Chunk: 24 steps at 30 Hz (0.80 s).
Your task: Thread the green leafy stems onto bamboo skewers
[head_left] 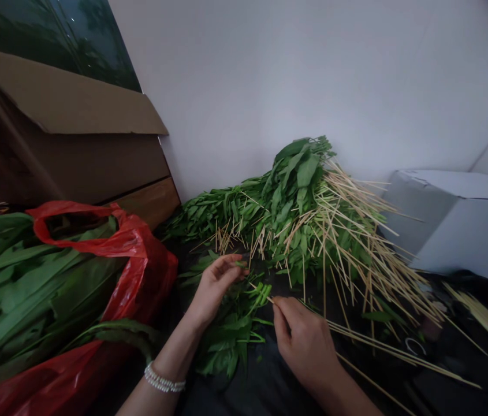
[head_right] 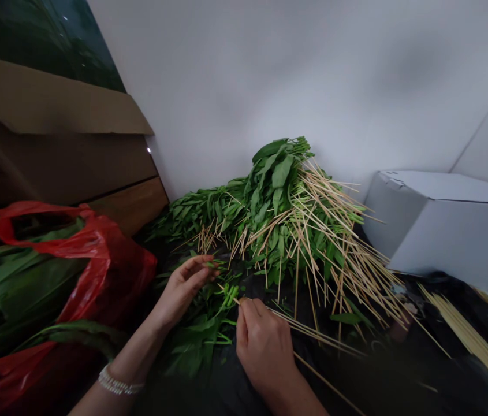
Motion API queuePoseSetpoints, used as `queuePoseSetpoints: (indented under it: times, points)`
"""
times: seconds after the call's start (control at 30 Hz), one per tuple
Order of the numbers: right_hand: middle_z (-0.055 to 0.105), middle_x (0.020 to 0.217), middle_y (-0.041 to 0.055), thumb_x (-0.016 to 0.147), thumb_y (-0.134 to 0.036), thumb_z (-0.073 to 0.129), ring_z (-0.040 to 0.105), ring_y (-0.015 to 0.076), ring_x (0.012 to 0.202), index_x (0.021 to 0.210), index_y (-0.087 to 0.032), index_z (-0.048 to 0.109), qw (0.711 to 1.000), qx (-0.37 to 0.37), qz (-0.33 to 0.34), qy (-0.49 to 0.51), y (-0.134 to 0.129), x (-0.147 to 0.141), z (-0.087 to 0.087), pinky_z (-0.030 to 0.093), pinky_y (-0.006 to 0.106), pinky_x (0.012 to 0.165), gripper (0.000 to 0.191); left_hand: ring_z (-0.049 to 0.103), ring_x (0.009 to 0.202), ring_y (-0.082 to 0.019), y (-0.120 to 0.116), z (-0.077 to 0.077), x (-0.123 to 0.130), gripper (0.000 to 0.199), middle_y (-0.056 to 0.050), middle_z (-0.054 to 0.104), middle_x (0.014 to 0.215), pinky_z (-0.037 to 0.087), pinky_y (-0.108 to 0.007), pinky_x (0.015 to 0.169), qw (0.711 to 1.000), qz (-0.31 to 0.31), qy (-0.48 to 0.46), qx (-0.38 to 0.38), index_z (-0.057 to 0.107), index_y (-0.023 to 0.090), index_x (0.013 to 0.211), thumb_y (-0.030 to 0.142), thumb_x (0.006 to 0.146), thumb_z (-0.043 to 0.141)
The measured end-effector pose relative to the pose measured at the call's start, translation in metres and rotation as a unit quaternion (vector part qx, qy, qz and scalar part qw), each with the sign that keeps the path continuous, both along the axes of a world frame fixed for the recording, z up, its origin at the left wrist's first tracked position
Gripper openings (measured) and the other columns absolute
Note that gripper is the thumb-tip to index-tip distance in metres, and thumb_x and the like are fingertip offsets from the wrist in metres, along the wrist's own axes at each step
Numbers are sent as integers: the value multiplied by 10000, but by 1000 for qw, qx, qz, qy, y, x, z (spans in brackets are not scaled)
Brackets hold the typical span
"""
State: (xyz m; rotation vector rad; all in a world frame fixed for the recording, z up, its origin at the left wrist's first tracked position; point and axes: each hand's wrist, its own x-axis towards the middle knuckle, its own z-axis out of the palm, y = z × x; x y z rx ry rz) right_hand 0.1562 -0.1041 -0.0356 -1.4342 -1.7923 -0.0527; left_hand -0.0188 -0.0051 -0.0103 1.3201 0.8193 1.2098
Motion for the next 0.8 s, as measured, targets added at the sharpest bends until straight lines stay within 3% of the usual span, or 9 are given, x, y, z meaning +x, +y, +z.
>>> queuePoseSetpoints:
  times: [0.1,0.33,0.47,0.57,0.73,0.8]
  points:
    - [641,789,30,924,-166,384,638,145,757,931,-188,632,1000,-8,4,1,0,0,0,422,233,681,249,672,881,-182,-1,2,3,479,-61,704,932,502,-302,854,1000,2,14,1,596,153,1075,232,646,794]
    - [633,774,17,923,-174,391,630,142,725,945,-197,630,1000,-13,1,-4,0,1,0,412,240,667,241,677,775,-197,1,-2,3,322,-73,715,852,532,-346,768,998,13,59,9,644,144,926,375,717,724]
    - [645,798,28,919,-162,390,638,143,769,949,-193,633,1000,-6,2,2,0,1,0,430,235,708,247,599,1038,-243,4,-4,0,241,-106,659,1071,479,-367,898,977,86,156,115,720,163,830,367,702,729]
    - [649,804,35,921,-158,384,642,143,768,950,-184,634,1000,4,4,9,0,1,1,444,236,728,253,546,1147,-264,5,-3,-2,209,-114,597,1235,463,-366,932,975,98,153,129,735,172,803,349,692,737]
    - [656,799,43,935,-161,364,645,137,729,1008,-174,632,1000,22,0,2,2,2,0,470,232,727,278,675,833,-222,1,-1,1,253,-65,750,862,517,-345,820,989,67,127,27,753,170,872,332,677,752]
    - [657,801,44,940,-165,359,648,138,724,1023,-174,631,1000,21,-5,-5,2,2,-1,477,234,728,285,681,791,-211,-1,-1,2,245,-53,756,834,523,-324,794,991,54,125,15,758,172,863,320,669,759]
